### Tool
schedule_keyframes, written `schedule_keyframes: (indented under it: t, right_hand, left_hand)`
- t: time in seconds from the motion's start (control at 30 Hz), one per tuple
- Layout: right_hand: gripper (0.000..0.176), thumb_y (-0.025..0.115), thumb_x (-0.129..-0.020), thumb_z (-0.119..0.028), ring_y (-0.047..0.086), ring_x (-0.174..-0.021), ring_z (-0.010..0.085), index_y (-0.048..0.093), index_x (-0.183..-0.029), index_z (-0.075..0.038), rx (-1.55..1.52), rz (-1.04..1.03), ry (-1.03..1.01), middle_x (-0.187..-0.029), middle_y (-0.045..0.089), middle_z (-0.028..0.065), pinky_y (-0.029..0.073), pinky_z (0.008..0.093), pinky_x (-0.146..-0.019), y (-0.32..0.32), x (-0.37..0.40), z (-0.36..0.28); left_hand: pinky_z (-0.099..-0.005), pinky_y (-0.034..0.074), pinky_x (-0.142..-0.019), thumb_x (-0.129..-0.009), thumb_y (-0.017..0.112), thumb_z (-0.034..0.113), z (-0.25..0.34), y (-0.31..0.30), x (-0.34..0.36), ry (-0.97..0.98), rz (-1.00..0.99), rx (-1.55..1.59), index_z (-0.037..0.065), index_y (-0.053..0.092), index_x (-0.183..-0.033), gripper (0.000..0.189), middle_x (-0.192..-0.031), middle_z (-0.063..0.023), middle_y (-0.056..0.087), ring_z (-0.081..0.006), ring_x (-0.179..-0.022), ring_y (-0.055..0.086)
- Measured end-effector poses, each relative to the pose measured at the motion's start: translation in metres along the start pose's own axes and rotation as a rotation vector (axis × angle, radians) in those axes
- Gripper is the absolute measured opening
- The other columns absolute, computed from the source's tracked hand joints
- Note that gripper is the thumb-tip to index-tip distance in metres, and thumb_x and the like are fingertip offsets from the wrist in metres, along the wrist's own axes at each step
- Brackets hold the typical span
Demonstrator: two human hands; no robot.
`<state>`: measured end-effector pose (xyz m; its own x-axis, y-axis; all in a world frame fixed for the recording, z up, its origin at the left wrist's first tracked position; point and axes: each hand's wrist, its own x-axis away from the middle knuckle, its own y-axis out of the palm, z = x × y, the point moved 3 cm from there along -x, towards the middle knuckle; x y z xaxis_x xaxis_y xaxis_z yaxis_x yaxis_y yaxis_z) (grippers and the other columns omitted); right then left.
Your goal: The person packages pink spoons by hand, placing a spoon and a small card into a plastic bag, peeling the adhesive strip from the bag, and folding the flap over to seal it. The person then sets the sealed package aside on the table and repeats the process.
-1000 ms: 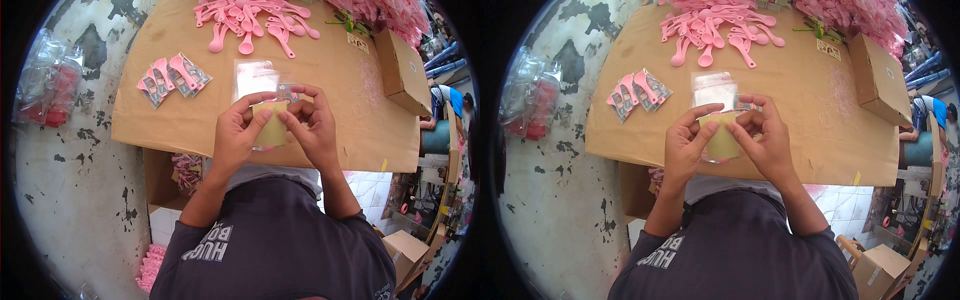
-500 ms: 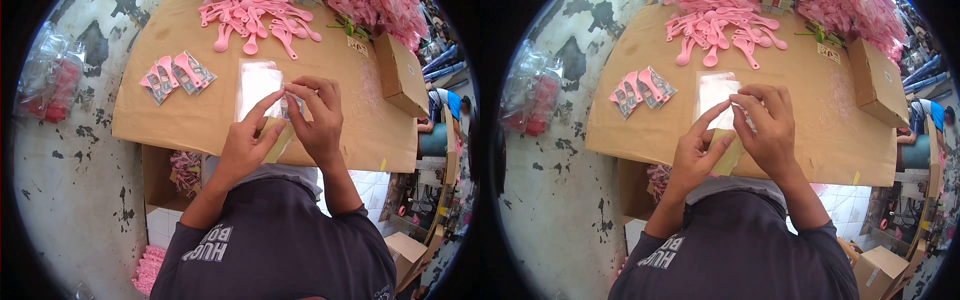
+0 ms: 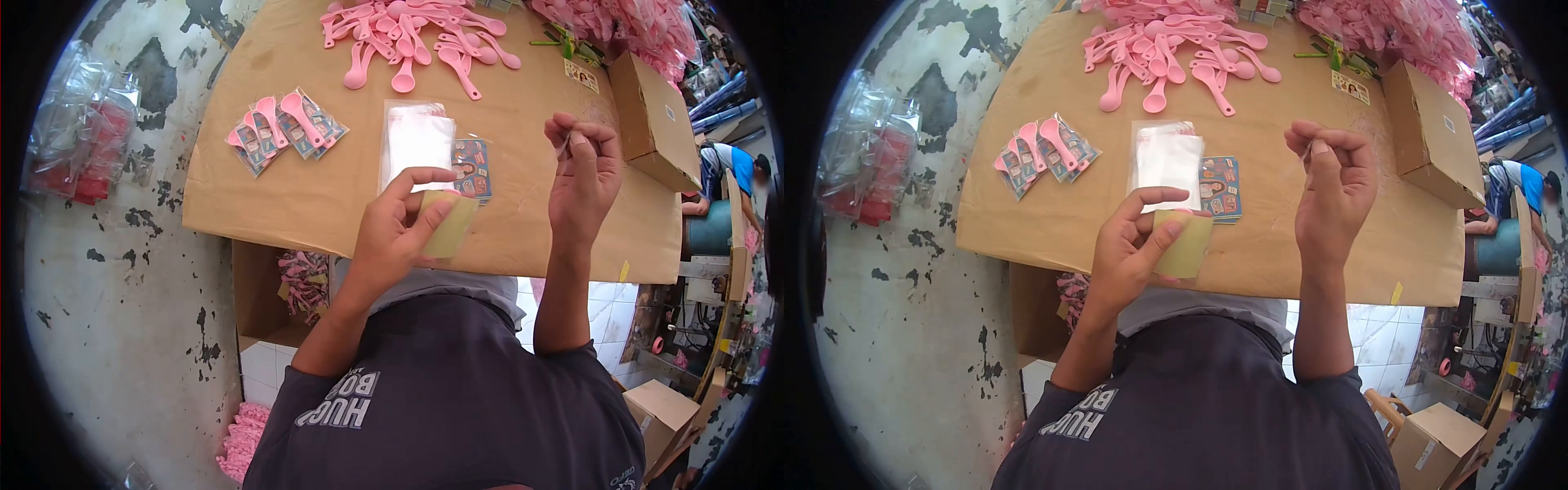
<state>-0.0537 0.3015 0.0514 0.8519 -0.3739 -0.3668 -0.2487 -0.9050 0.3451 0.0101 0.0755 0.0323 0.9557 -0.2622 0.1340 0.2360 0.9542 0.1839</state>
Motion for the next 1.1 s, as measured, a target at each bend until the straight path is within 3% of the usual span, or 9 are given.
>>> schedule_keyframes:
  t: [0.1,0.17,0.2,0.23,0.3,0.4,0.73,0.87,1.1]
  right_hand:
    - [0.007,0.054,-0.095,0.004,0.065,-0.084,0.0177,0.057,-0.096,-0.002,-0.162,-0.060,0.052,-0.093,0.067,0.0105,0.053,0.0312,-0.081,-0.023,0.004,0.003]
    - [0.009,0.052,-0.097,-0.001,0.063,-0.082,0.0132,0.055,-0.088,-0.003,-0.279,-0.470,0.298,-0.092,0.066,0.0097,0.050,0.0249,-0.076,-0.022,0.015,0.011]
    - [0.012,0.053,-0.100,-0.008,0.060,-0.080,0.0078,0.060,-0.094,-0.001,-0.191,-0.550,0.328,-0.092,0.066,0.0067,0.047,0.0199,-0.069,-0.019,0.023,0.011]
    - [0.012,0.053,-0.100,-0.008,0.060,-0.080,0.0078,0.060,-0.094,-0.001,-0.189,-0.551,0.329,-0.092,0.066,0.0067,0.047,0.0199,-0.069,-0.016,0.033,0.010]
    - [0.013,0.058,-0.101,-0.010,0.058,-0.078,0.0041,0.066,-0.105,0.000,0.169,-0.504,0.389,-0.090,0.067,0.0026,0.045,0.0178,-0.065,0.018,0.053,0.000]
    - [0.019,0.064,-0.101,-0.013,0.058,-0.077,0.0035,0.067,-0.114,0.000,0.198,-0.561,0.346,-0.088,0.067,-0.0014,0.045,0.0181,-0.067,0.033,0.068,0.008]
    - [0.016,0.067,-0.101,-0.013,0.056,-0.068,0.0019,0.071,-0.111,-0.002,0.154,-0.580,0.472,-0.083,0.068,-0.0021,0.041,0.0179,-0.053,0.033,0.061,0.003]
    - [0.013,0.062,-0.100,-0.003,0.055,-0.067,0.0020,0.073,-0.107,-0.001,0.102,-0.628,0.380,-0.090,0.068,0.0023,0.039,0.0181,-0.051,0.029,0.060,0.005]
    - [0.028,0.049,-0.091,0.011,0.054,-0.067,0.0052,0.075,-0.099,0.001,0.131,-0.734,0.228,-0.095,0.064,0.0055,0.040,0.0201,-0.055,0.024,0.053,-0.008]
  left_hand:
    - [-0.0233,0.058,-0.060,-0.105,0.062,0.020,-0.004,-0.003,-0.004,0.018,0.040,0.078,0.003,0.057,-0.131,0.032,-0.111,-0.0099,0.076,-0.0081,-0.088,0.069]
    - [-0.0247,0.059,-0.061,-0.104,0.063,0.020,-0.004,-0.005,-0.006,0.088,0.077,0.140,0.001,0.059,-0.123,0.027,-0.115,-0.0108,0.074,-0.0094,-0.091,0.069]
    - [-0.0247,0.059,-0.061,-0.104,0.063,0.020,-0.007,-0.006,-0.007,0.088,0.077,0.143,0.001,0.059,-0.123,0.027,-0.115,-0.0108,0.074,-0.0094,-0.091,0.069]
    - [-0.0253,0.060,-0.062,-0.103,0.064,0.019,-0.008,-0.007,-0.009,0.146,0.085,0.135,0.001,0.060,-0.122,0.026,-0.117,-0.0108,0.073,-0.0097,-0.092,0.069]
    - [-0.0259,0.061,-0.063,-0.103,0.065,0.019,-0.009,-0.009,-0.008,0.204,0.095,0.128,0.001,0.061,-0.120,0.026,-0.118,-0.0108,0.072,-0.0101,-0.092,0.069]
    - [-0.0268,0.063,-0.069,-0.102,0.066,0.017,-0.010,-0.013,-0.006,0.185,0.122,0.137,-0.002,0.063,-0.118,0.025,-0.119,-0.0108,0.070,-0.0113,-0.092,0.070]
    - [-0.0273,0.059,-0.081,-0.103,0.063,0.009,-0.008,-0.025,0.000,0.255,0.058,0.117,-0.003,0.067,-0.119,0.021,-0.103,-0.0104,0.075,-0.0134,-0.096,0.071]
    - [-0.0261,0.057,-0.083,-0.103,0.061,0.004,-0.012,-0.025,-0.001,0.346,0.019,0.187,-0.002,0.067,-0.112,0.013,-0.102,-0.0092,0.075,-0.0109,-0.095,0.069]
    - [-0.0249,0.052,-0.080,-0.100,0.058,0.000,-0.013,-0.025,-0.004,0.337,-0.012,0.193,-0.001,0.063,-0.105,0.007,-0.097,-0.0058,0.071,-0.0075,-0.091,0.063]
